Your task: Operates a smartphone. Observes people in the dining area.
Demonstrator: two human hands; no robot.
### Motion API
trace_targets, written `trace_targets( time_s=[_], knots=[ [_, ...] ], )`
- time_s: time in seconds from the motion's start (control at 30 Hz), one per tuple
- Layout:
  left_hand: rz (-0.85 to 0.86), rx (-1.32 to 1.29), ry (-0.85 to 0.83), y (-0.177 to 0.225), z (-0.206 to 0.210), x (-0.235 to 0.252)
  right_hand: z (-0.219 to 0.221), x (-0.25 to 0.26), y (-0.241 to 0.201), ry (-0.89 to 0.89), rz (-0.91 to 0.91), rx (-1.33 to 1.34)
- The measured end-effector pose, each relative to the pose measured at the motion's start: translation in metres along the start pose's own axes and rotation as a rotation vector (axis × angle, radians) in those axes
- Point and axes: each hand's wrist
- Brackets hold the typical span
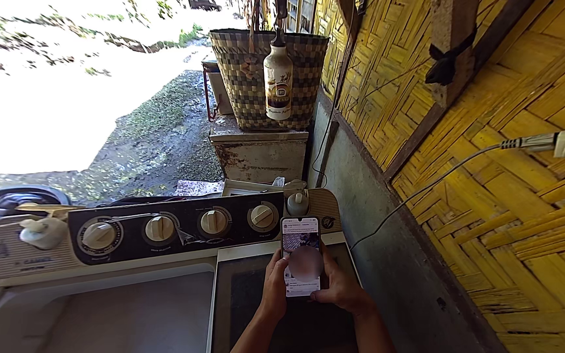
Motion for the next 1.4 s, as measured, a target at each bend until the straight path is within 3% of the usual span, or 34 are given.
trace_targets(
  time_s=[1.4],
  knots=[
    [0.003,0.0,-0.003,0.0001,0.0004,0.0002,-0.0015,0.0012,0.002,-0.016,-0.042,0.015]
  ],
)
Point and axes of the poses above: each hand's wrist, its own x-axis towards the middle knuckle, its own z-axis out of the palm, y = z × x, and after that the axes turned 13 degrees about -z, right-handed
